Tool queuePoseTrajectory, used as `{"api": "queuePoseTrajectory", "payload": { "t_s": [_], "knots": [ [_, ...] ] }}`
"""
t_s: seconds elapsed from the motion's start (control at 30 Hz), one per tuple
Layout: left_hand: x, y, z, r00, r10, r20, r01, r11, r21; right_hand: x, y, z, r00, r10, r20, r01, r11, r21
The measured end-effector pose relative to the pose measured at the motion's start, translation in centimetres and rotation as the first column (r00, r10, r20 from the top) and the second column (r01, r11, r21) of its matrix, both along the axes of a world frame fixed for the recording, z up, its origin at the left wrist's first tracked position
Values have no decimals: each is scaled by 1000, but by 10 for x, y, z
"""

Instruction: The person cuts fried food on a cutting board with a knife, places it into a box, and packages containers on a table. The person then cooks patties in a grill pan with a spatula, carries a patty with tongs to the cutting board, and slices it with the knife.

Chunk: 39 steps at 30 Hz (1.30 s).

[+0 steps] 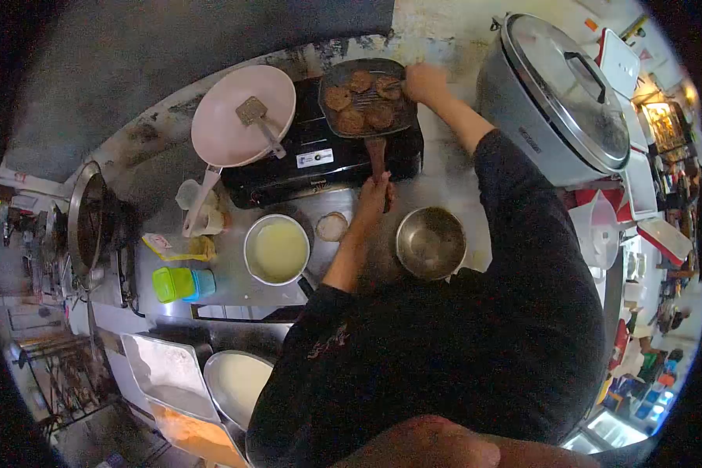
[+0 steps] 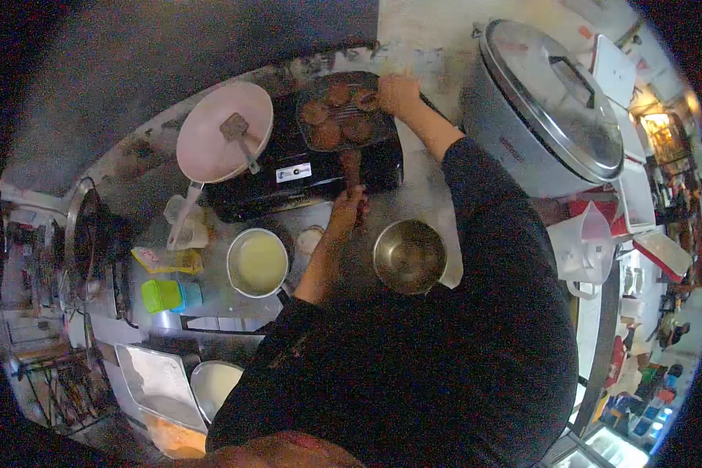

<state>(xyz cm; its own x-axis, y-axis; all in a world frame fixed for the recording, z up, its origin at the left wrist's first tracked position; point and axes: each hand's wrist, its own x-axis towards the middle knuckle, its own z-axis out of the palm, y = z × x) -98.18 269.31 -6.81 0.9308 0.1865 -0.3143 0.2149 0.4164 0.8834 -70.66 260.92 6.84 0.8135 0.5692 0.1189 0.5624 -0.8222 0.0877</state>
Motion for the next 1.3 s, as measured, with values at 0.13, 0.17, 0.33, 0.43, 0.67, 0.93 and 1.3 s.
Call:
{"api": "queuePoseTrajectory", "payload": {
  "t_s": [0.13,0.17,0.33,0.43,0.67,0.93,1.3],
  "knots": [
    [-8,2,9,1000,-19,-19,19,999,35,23,9,20,980,-74,-187,100,986,135],
    [-9,4,14,1000,-23,-20,24,999,32,43,12,16,968,-53,-244,87,987,131],
    [-8,11,0,996,-38,-81,37,999,-2,105,30,-13,977,41,-209,-45,999,-14],
    [-10,13,6,998,-31,-54,32,999,7,162,41,-55,927,157,-340,-206,972,-111],
    [-11,14,20,986,-53,-157,60,998,36,125,38,-22,887,185,-424,-202,979,5],
    [-9,16,-7,992,-73,-101,67,996,-58,75,57,8,929,207,-305,-165,974,157],
    [-9,18,-4,988,-96,-123,93,995,-27,25,50,34,856,422,299,-411,906,-100]
  ]
}}
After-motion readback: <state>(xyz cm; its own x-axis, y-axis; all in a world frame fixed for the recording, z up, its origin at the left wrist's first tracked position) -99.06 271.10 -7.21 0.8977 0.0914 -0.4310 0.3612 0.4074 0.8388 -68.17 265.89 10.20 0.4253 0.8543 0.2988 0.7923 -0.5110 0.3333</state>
